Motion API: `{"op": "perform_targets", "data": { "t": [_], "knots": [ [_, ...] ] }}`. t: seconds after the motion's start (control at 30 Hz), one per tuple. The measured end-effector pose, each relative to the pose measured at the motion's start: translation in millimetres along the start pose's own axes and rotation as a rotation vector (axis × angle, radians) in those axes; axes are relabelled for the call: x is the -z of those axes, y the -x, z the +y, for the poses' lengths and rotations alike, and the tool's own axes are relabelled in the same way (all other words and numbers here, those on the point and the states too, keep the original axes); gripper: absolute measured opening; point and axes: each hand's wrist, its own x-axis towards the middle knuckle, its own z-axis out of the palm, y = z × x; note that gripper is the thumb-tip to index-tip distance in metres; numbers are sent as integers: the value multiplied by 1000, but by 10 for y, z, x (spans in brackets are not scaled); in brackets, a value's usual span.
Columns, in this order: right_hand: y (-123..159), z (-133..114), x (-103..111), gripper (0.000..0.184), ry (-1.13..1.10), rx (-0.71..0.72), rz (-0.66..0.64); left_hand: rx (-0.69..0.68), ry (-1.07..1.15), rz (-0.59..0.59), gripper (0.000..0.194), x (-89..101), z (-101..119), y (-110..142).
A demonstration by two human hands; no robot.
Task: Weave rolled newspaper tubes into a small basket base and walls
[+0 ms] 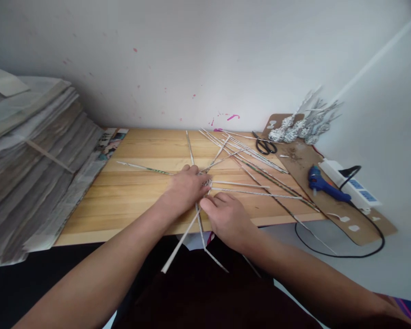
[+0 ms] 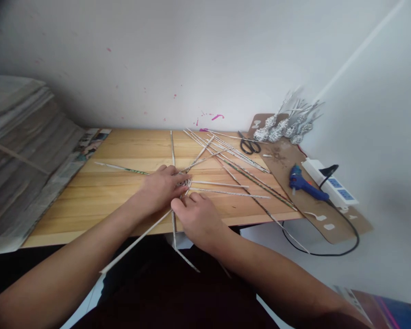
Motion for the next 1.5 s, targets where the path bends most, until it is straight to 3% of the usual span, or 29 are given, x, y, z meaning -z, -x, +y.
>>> {"op": "perform_targets", "data": {
  "t": [0.43,0.93,1.1,1.3,1.4,1.5],
  "knots": [
    [-15,-96,-57,15,4,15,48,0,-4,3,35,-31,-26,-14],
    [-38,-154,-105,17,-42,60,102,-37,-53,-31,35,60,16,25],
    [-31,-177,-186,19,-67,104,133,-23,-30,-45,44,72,17,34],
    [-39,-103,1,20,-207,136,97,4,-8,-55,43,83,42,54],
    [-83,63,108,18,-235,27,146,16,6,-48,37,66,37,66],
    [-132,269,90,16,-194,-179,71,17,37,-16,39,42,29,71]
  ]
}}
